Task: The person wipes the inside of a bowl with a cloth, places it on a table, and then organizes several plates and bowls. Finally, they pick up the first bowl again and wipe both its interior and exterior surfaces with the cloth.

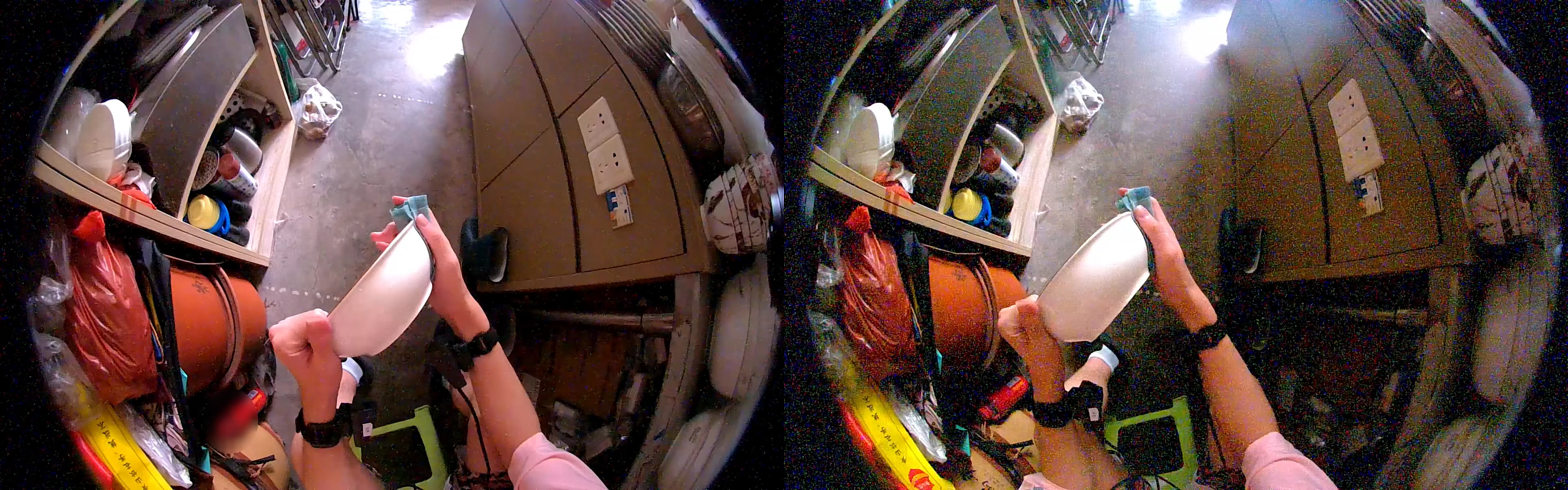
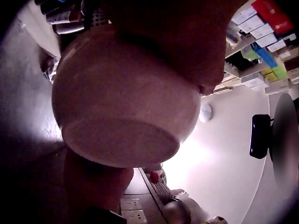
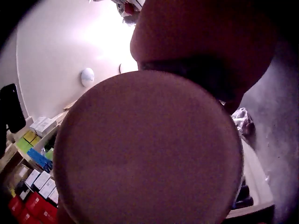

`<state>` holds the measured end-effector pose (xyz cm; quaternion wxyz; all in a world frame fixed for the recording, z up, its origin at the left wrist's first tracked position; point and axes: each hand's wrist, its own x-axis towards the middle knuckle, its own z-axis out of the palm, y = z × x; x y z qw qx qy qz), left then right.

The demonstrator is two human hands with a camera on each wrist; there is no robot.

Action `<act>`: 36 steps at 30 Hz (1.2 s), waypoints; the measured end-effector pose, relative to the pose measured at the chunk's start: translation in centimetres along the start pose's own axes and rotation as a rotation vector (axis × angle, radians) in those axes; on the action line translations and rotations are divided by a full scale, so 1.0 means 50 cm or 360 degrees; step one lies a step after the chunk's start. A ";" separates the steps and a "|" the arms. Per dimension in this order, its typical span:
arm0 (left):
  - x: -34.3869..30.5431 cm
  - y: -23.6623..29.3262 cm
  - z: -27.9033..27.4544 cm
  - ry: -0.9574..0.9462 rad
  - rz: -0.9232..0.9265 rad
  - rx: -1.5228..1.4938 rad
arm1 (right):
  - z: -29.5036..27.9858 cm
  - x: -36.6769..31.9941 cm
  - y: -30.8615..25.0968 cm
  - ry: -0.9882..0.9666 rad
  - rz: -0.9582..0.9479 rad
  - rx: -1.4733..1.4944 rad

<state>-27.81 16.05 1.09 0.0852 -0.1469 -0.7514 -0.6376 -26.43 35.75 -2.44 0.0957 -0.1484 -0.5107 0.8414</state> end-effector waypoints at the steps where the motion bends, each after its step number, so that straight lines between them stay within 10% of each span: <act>1: 0.002 0.004 0.001 -0.0008 0.0052 -0.0018 | 0.007 -0.002 -0.003 -0.0007 0.0021 0.0141; 36: 0.009 0.003 0.025 -0.0323 0.0020 0.0599 | 0.026 -0.010 0.027 -0.0149 -0.0288 -0.0502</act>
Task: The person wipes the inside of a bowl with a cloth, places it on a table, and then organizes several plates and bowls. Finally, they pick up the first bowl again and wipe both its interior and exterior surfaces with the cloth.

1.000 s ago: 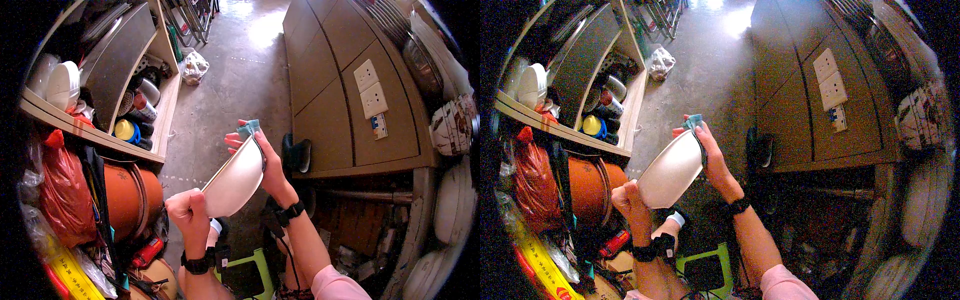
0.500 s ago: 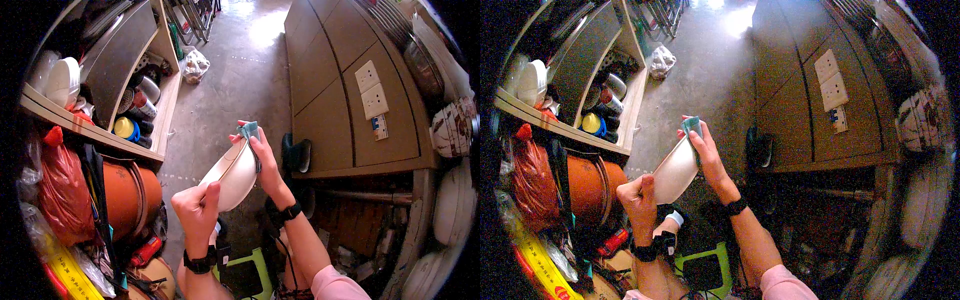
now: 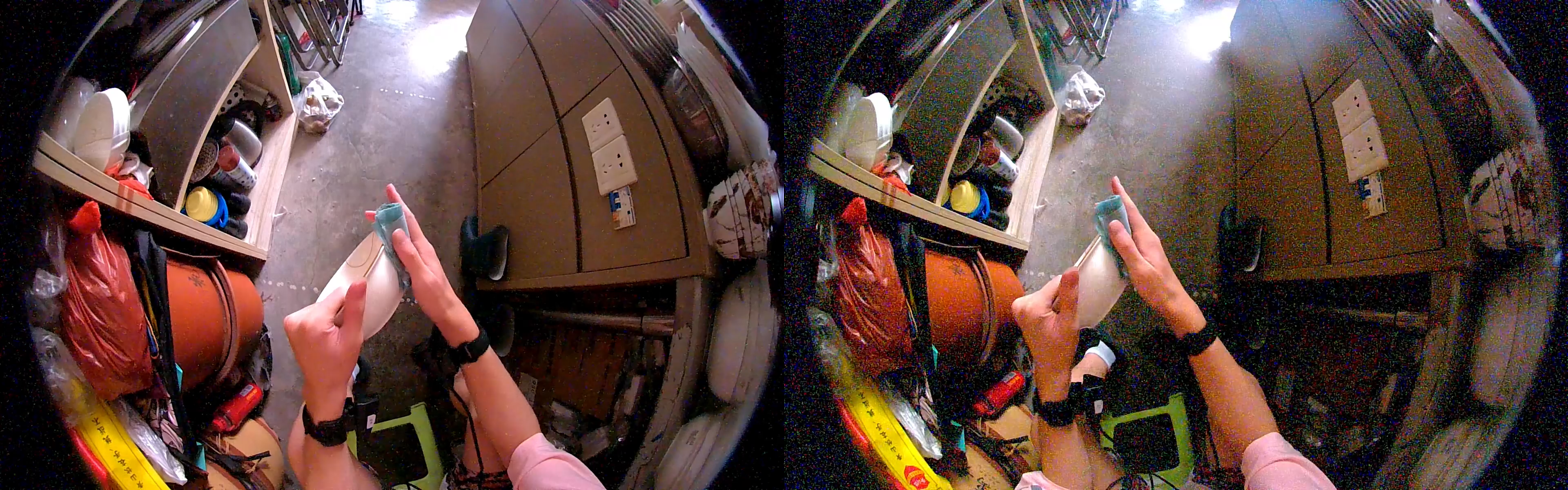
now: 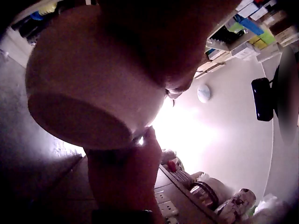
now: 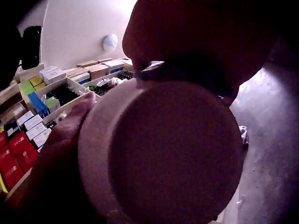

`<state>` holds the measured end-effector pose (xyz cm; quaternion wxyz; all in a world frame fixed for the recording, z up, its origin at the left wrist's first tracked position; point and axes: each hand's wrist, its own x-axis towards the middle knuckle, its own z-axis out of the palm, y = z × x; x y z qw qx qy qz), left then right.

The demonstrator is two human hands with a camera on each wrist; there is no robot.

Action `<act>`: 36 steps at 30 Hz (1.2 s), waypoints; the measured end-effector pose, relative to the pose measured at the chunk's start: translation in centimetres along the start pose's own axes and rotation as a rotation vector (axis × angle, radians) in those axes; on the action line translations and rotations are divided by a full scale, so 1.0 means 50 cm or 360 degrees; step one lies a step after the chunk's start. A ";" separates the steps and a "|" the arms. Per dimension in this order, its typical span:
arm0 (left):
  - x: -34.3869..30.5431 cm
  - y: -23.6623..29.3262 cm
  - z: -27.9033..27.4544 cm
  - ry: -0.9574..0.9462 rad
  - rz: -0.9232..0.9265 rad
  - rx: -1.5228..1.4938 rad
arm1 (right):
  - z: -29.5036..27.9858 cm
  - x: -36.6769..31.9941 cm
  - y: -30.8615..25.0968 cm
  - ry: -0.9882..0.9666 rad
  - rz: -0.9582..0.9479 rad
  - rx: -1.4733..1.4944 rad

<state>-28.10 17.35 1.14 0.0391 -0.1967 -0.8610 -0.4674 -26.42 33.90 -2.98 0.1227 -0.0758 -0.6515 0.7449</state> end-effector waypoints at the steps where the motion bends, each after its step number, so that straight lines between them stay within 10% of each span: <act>1: 0.001 0.000 0.005 0.0089 0.0031 -0.0025 | 0.001 0.000 0.007 0.0038 0.0030 -0.0002; 19: -0.003 0.009 -0.001 -0.0107 -0.0229 -0.0306 | -0.043 -0.001 -0.036 -0.0076 -0.0338 -0.0251; 36: 0.000 0.000 -0.008 -0.0173 -0.0235 -0.0370 | -0.039 -0.007 -0.055 -0.0022 0.0000 -0.0089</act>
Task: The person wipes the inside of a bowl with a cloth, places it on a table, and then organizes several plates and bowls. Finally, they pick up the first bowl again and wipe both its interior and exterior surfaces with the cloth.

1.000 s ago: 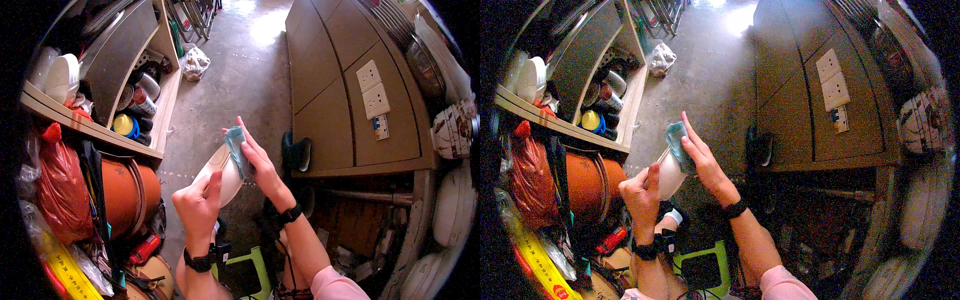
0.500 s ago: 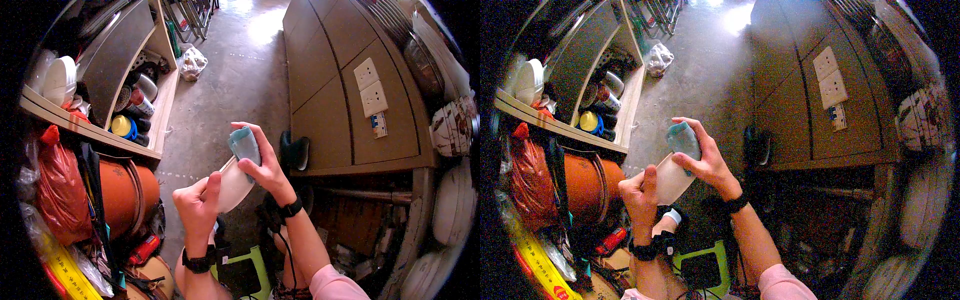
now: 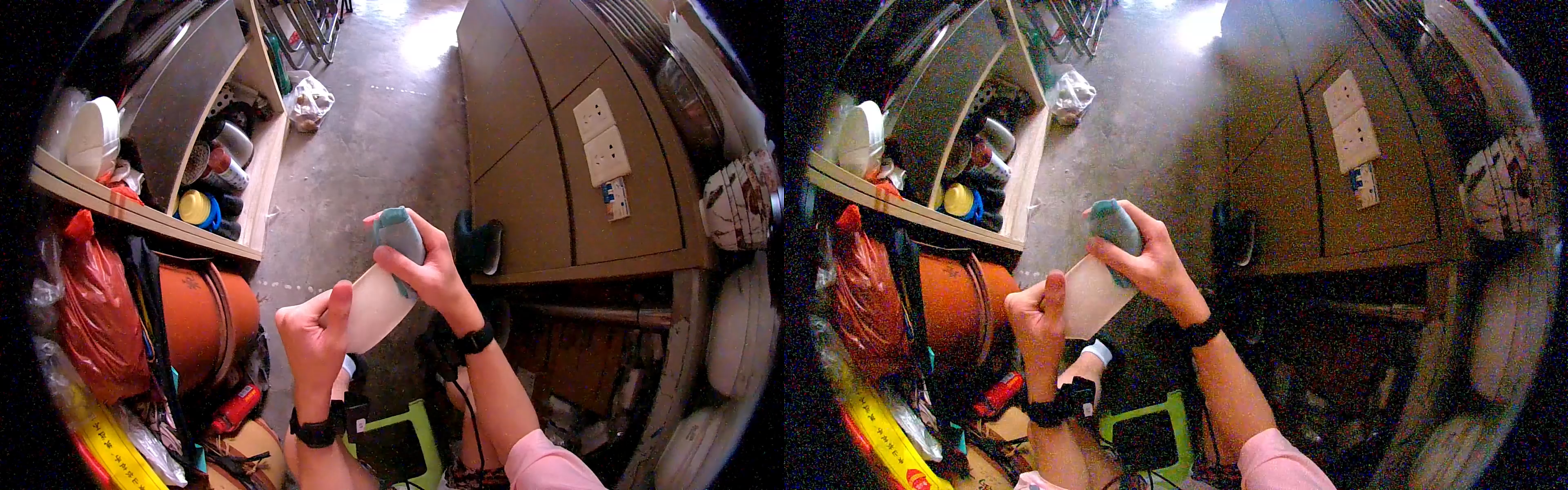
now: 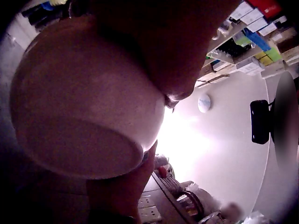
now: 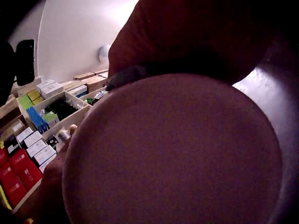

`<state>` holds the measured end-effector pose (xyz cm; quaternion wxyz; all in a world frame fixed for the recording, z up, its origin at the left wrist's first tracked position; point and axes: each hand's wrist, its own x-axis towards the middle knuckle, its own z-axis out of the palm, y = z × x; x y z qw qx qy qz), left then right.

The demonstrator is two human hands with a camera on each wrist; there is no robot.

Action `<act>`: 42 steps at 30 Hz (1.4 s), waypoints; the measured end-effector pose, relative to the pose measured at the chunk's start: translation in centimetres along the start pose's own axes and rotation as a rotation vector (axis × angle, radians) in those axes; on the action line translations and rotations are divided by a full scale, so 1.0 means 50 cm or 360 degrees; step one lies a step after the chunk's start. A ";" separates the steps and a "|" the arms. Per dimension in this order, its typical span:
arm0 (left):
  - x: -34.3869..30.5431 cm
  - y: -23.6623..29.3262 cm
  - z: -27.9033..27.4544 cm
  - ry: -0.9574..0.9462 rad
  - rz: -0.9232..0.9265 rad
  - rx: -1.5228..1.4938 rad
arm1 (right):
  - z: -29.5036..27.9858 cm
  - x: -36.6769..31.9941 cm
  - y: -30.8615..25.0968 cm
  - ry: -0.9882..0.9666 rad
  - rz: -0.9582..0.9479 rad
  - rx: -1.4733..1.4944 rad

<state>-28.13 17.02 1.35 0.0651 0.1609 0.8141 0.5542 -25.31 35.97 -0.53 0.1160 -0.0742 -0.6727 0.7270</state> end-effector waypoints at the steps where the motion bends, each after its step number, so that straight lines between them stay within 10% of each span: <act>1: 0.001 0.004 0.000 -0.0036 0.0000 0.0010 | -0.002 0.000 -0.002 0.0044 0.0004 0.0023; 16: 0.007 0.039 -0.042 -0.0743 -0.0052 -0.0735 | -0.028 -0.002 -0.007 0.0313 0.0543 0.0601; 42: 0.005 0.022 -0.038 -0.0185 0.0155 -0.0487 | -0.018 -0.019 0.032 0.0532 0.0602 0.1468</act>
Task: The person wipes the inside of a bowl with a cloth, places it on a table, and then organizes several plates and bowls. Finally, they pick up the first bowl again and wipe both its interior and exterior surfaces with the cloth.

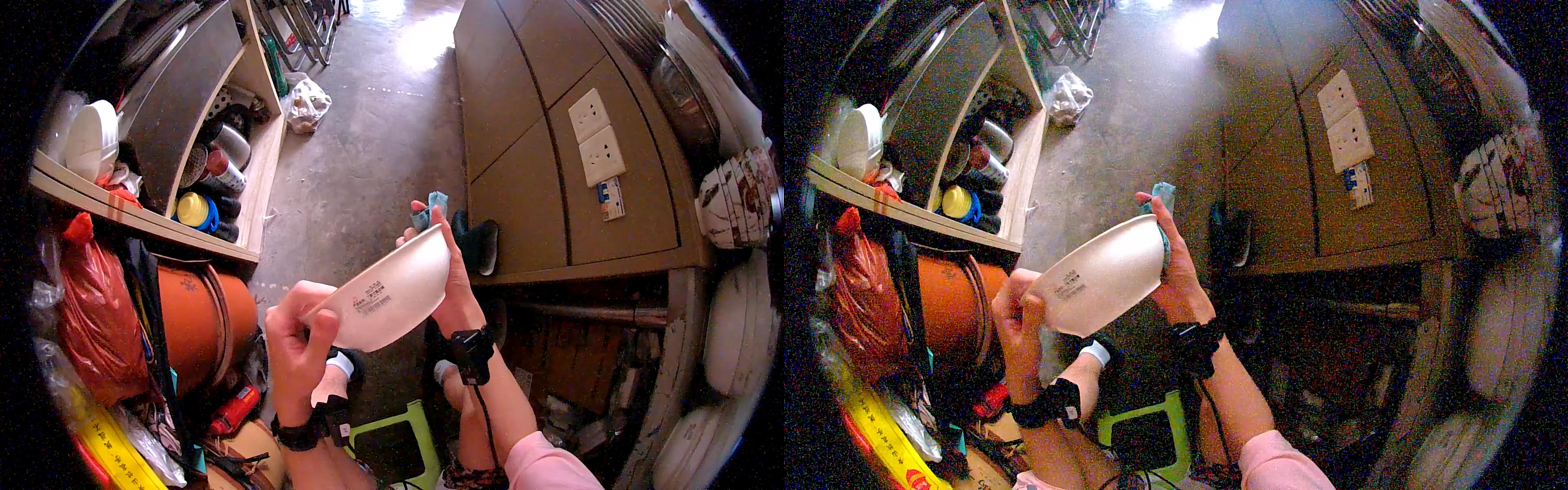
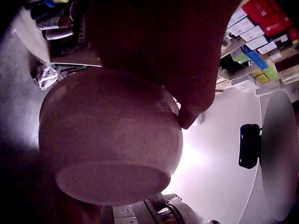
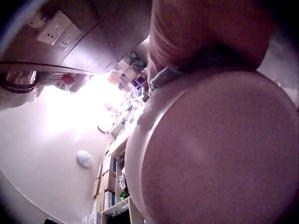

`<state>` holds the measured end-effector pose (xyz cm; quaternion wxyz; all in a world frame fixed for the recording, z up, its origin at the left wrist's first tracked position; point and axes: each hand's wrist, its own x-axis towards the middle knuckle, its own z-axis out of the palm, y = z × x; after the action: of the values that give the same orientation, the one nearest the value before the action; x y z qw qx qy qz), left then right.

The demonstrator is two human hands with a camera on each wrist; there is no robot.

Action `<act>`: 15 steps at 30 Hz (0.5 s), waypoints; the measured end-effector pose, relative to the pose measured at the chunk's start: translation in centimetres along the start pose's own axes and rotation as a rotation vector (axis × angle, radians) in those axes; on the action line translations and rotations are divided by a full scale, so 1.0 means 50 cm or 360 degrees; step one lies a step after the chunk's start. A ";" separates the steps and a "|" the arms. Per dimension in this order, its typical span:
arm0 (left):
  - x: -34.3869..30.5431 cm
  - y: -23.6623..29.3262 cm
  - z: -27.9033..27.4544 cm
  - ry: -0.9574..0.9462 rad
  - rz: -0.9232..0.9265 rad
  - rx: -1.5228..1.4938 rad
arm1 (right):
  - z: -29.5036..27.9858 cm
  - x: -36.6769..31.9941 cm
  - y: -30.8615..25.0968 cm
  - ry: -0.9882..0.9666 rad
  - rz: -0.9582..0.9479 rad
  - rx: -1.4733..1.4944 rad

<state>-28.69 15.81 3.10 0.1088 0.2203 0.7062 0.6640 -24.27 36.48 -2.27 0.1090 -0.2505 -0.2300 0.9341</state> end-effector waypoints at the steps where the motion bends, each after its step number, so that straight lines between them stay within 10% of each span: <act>1: 0.000 -0.001 0.001 0.0027 0.0050 -0.0009 | -0.010 0.006 0.005 0.0000 0.0000 0.0000; 15: -0.045 -0.055 -0.018 0.0398 0.0182 0.0362 | 0.036 -0.008 0.010 -0.0151 -0.0078 -0.0370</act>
<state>-27.59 13.92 0.15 -0.0435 0.1867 0.7711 0.6071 -24.89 35.24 -0.95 0.0911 -0.2113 -0.3476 0.9090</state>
